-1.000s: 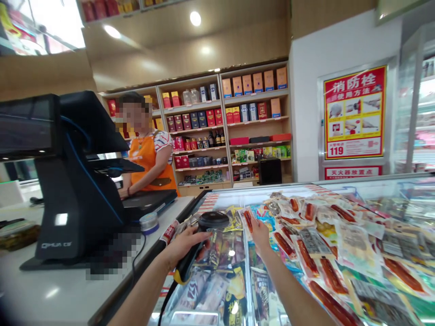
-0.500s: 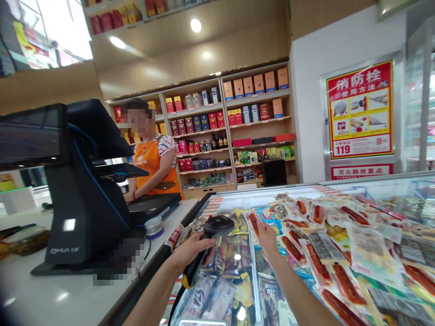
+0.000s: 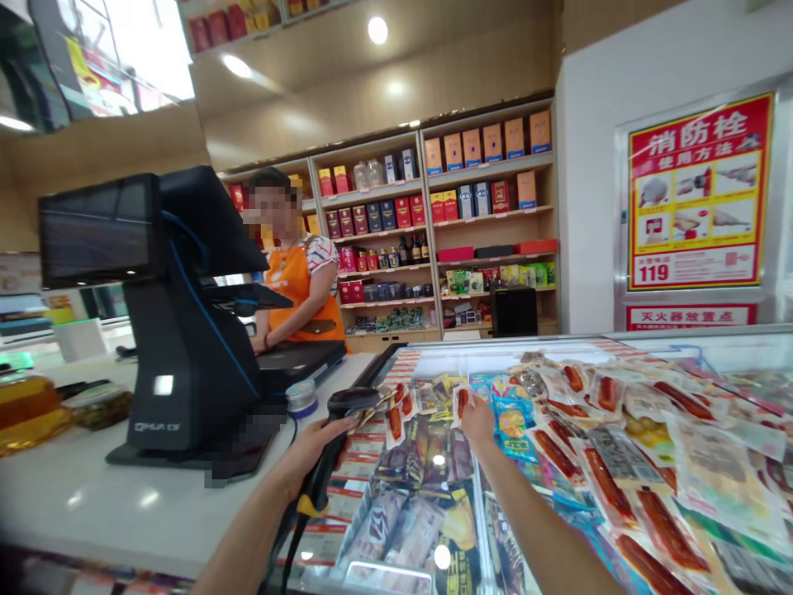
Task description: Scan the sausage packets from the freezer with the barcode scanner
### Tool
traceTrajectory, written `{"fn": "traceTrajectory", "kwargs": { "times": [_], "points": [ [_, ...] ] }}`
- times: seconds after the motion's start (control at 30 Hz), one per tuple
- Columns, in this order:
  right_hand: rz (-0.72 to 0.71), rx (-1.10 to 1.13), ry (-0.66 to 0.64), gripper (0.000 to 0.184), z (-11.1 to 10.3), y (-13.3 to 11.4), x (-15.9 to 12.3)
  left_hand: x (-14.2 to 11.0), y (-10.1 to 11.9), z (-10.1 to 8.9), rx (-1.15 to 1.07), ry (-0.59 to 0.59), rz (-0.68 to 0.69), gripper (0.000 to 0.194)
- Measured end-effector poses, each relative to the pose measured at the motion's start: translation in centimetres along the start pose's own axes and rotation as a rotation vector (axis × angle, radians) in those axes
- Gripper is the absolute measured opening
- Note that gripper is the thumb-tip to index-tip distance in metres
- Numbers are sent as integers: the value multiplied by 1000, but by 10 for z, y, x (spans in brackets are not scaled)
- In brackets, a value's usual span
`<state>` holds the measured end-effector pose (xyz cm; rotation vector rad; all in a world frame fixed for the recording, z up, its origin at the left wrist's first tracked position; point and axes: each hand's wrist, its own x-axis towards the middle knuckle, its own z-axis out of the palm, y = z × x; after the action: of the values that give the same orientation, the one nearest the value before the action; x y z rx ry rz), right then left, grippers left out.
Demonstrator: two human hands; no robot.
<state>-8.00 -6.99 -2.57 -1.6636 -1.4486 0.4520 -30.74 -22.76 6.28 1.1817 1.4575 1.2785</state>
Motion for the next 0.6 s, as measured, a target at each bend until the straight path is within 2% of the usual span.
{"fn": "traceTrajectory", "kwargs": {
  "times": [0.17, 0.27, 0.33, 0.43, 0.6],
  "points": [
    [-117, 9, -103, 34, 49, -45, -12, -15, -6, -19, -15, 0, -12, 32],
    [-228, 3, -161, 30, 63, -62, -21, -19, -6, -21, -50, -36, -13, 30],
    [-294, -20, -182, 29, 64, -63, -22, -20, -5, -18, -84, -42, 13, 27],
    [-421, -106, -162, 31, 58, -50, -14, -18, -6, -10, -122, -56, 50, 24],
    [-489, -268, -111, 34, 32, -16, 2, -9, -11, 8, -142, -149, 46, 24]
  ]
}}
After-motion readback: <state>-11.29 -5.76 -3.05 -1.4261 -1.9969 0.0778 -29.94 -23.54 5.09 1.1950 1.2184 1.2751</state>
